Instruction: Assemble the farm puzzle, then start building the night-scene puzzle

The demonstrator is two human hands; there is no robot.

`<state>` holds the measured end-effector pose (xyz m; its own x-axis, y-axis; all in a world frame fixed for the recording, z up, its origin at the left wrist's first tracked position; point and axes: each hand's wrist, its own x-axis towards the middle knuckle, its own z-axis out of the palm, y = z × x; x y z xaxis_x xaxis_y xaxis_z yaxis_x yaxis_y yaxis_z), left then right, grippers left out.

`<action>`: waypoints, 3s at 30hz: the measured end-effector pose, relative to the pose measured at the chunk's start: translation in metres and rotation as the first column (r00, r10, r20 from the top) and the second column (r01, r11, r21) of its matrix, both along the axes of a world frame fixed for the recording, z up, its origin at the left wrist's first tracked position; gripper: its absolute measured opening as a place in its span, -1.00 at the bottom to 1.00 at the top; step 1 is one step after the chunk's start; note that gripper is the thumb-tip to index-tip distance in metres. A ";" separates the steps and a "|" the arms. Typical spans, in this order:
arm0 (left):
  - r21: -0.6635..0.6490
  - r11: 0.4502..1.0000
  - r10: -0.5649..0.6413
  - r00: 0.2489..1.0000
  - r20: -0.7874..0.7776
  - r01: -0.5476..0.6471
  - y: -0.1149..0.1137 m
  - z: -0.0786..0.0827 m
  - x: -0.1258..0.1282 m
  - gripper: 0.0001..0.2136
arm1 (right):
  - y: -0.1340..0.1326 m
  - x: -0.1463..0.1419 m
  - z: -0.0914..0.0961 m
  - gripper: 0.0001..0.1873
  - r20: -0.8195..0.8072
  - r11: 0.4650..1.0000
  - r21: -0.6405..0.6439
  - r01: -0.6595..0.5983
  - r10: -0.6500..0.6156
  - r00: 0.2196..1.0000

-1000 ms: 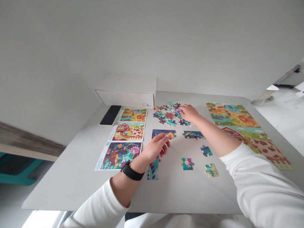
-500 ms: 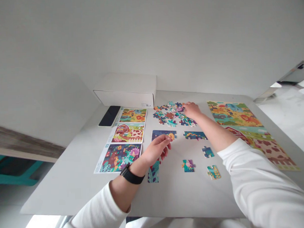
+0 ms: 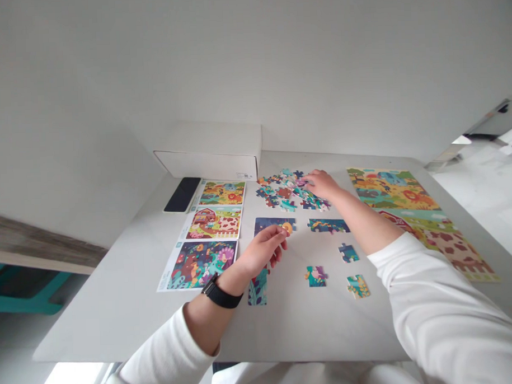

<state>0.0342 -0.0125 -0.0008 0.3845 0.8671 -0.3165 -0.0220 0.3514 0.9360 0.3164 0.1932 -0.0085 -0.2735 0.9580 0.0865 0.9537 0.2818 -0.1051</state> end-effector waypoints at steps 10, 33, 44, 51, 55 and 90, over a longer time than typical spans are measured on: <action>0.009 1.000 -0.003 1.000 0.002 0.003 0.000 -0.001 0.001 -0.64 | -0.020 -0.006 0.008 -0.55 -0.002 1.000 -0.010 -0.014 0.014 1.000; 0.036 0.999 0.000 1.000 0.013 -0.001 0.000 -0.002 0.001 -0.67 | -0.038 -0.018 0.002 -0.60 0.027 0.984 0.009 0.176 -0.177 0.984; 0.031 1.000 0.001 1.000 0.011 -0.001 0.000 -0.003 0.002 -0.67 | -0.036 -0.053 -0.002 -0.57 -0.008 0.994 0.092 0.066 -0.065 0.998; 0.038 0.999 -0.012 1.000 0.009 0.012 0.000 -0.002 0.002 -0.68 | -0.042 -0.105 0.003 -0.55 -0.069 0.972 0.028 -0.234 0.236 0.969; 0.022 1.000 -0.006 1.000 0.017 0.006 -0.001 -0.001 0.001 -0.68 | -0.038 -0.124 0.002 -0.57 -0.049 0.974 -0.030 -0.225 0.224 0.973; 0.037 0.998 -0.053 0.999 0.014 0.052 -0.001 -0.001 0.002 -0.72 | -0.029 -0.038 -0.006 -0.67 -0.068 0.992 0.079 0.096 -0.091 0.994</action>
<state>0.0364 -0.0135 -0.0021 0.4340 0.8566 -0.2790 -0.0183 0.3180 0.9479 0.2781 0.1643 -0.0145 -0.1744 0.9681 0.1800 0.9684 0.2017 -0.1467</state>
